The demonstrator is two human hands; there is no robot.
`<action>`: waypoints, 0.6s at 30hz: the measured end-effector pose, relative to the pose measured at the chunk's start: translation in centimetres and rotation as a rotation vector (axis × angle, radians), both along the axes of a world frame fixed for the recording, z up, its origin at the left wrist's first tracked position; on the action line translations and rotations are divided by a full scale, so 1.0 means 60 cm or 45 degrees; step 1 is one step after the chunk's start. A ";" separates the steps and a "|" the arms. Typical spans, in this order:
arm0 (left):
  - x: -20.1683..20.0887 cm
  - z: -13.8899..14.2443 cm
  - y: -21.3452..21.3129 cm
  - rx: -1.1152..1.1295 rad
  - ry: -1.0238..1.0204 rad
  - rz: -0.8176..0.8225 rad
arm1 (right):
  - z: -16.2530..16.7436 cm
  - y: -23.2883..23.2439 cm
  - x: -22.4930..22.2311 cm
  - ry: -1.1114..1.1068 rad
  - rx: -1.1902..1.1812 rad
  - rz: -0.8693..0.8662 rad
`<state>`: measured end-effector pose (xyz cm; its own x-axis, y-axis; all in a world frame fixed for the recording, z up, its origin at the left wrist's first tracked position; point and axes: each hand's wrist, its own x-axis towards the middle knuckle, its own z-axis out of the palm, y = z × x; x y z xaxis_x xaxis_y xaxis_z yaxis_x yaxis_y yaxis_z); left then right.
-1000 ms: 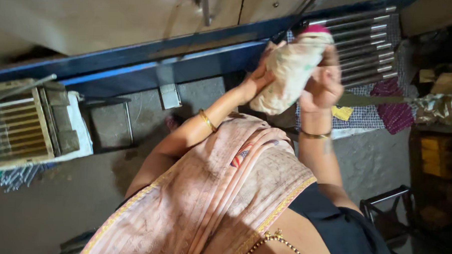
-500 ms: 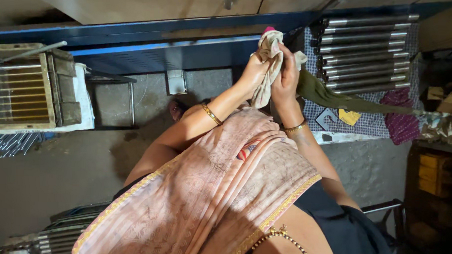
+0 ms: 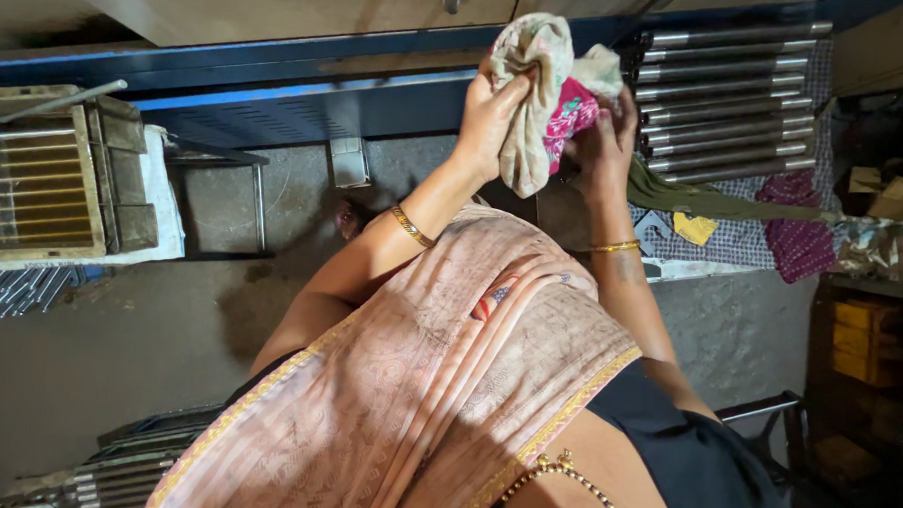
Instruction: The person wipes a metal rod with a cloth, then inserts it into a machine slot and pulls it out. She repeats this process with several rods, wiping each one and placing them into a wooden crate. She also wipes the machine surface with a cloth.
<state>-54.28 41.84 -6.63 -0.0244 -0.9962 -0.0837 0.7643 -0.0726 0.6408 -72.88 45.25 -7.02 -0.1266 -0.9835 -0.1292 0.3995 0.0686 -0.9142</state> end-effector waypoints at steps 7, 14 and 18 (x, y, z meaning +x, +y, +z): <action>-0.041 0.042 0.071 -0.505 -2.164 -0.761 | -0.058 0.034 0.016 -0.710 0.285 0.567; -0.043 0.022 0.080 -0.672 -2.049 -0.838 | -0.079 0.022 -0.008 -0.822 0.473 0.304; -0.052 -0.016 0.082 -0.932 -1.693 -0.687 | -0.066 0.025 -0.020 -0.511 0.399 0.106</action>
<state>-57.43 46.76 -7.59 -0.6706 -0.7293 0.1356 -0.3461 0.4693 0.8124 -74.06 46.74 -10.96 0.0707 -0.8945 -0.4414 0.6959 0.3613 -0.6206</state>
